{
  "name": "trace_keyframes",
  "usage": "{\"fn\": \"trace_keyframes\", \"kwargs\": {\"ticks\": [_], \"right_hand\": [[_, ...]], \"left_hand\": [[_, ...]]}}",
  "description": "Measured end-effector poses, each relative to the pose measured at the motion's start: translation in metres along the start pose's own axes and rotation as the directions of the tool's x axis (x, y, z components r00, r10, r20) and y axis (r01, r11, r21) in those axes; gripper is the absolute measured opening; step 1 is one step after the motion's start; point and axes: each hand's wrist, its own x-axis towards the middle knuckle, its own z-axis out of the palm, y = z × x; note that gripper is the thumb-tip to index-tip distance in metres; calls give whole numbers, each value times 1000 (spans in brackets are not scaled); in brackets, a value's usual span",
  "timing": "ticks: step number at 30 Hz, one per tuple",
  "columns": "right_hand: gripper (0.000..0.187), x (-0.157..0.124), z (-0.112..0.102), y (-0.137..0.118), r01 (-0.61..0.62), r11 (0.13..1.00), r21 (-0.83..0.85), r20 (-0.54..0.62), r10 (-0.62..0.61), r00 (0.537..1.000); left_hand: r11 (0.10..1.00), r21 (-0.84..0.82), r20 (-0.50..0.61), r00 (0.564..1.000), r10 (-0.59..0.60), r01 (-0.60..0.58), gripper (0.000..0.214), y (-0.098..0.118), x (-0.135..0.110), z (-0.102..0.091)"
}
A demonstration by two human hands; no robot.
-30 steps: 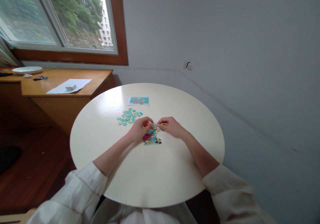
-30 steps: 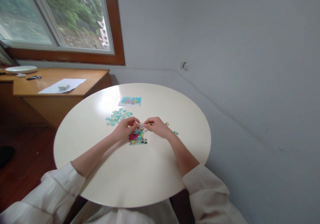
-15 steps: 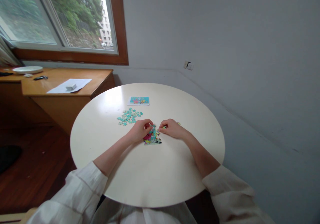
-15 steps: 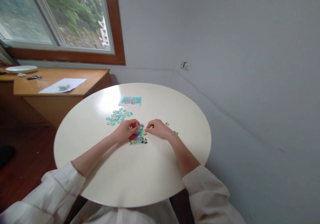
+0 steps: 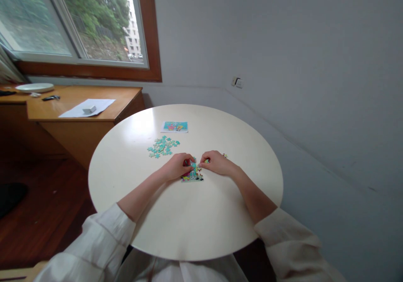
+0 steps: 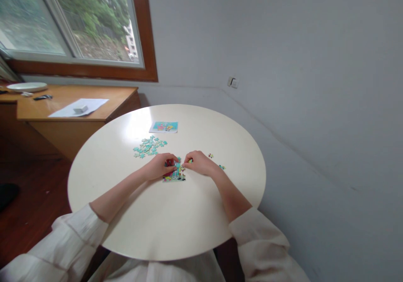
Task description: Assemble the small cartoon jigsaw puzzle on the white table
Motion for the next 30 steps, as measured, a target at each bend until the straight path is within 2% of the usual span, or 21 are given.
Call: {"fn": "trace_keyframes", "kwargs": {"ticks": [24, 30], "right_hand": [[9, 0, 6, -8, 60, 997, -54, -47, -62, 997], [11, -1, 3, -8, 56, 998, -4, -57, -56, 997]], "left_hand": [[1000, 10, -2, 1000, 11, -11, 21, 2, 0, -1], [999, 34, -4, 1000, 26, -25, 21, 0, 0, 1]]}}
